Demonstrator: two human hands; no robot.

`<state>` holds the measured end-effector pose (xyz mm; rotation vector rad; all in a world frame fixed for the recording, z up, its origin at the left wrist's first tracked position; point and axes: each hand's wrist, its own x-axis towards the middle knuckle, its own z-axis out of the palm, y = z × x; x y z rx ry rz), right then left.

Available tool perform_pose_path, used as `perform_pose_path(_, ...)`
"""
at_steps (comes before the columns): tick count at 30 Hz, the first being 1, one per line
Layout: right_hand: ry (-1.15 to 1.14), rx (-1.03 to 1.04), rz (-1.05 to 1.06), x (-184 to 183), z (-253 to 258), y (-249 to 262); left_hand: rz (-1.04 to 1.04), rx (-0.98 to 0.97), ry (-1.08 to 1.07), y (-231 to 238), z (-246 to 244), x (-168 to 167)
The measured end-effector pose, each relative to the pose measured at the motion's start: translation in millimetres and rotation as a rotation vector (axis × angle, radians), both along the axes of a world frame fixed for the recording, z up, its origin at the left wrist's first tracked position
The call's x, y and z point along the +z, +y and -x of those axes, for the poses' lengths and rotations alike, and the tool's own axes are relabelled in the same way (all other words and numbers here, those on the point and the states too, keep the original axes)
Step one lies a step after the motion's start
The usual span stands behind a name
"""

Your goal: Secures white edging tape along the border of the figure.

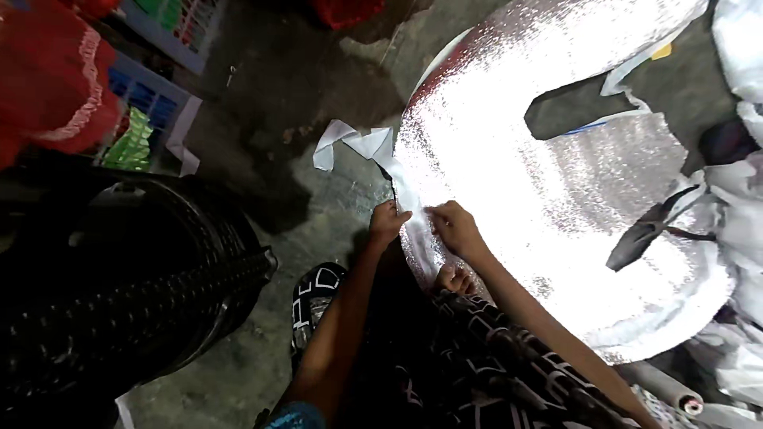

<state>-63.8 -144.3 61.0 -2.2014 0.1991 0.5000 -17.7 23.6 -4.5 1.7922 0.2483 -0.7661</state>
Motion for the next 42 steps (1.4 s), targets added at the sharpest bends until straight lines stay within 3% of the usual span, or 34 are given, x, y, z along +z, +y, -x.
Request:
perform_pose_path(9, -0.049, -0.117, 0.059, -34.4, 17.7, 14.8, 0.110, 0.012, 0.057, -4.0, -2.5, 18.2)
perform_pose_path(16, 0.135, -0.066, 0.024, -11.6, 11.4, -5.2, -0.116, -0.112, 0.024, -7.4, -9.2, 10.5)
perform_pose_path(19, 0.068, -0.075, 0.066, 5.9, -23.1, -13.0, -0.176, -0.120, -0.062, -11.0, -4.0, 7.5)
perform_pose_path(22, -0.028, 0.154, 0.223, 26.0, -88.5, -9.3, -0.250, -0.146, -0.129, -18.6, 5.3, 10.6)
perform_pose_path(25, 0.065, 0.439, 0.500, 49.1, -160.0, 10.5, -0.335, -0.205, -0.182, -23.2, 10.2, 17.7)
perform_pose_path(29, 0.188, 0.686, 0.658, 52.9, -198.2, 17.3, -0.383, -0.226, -0.260, -25.8, 12.6, 26.3)
perform_pose_path(36, -0.280, 0.583, 0.564, 35.9, -150.9, -46.3, -0.191, 0.202, -0.285, -13.2, 0.3, 32.9)
perform_pose_path(42, -0.455, 0.442, 0.506, 35.0, -112.0, -83.3, -0.228, 0.035, -0.148, -9.5, -27.2, 22.9)
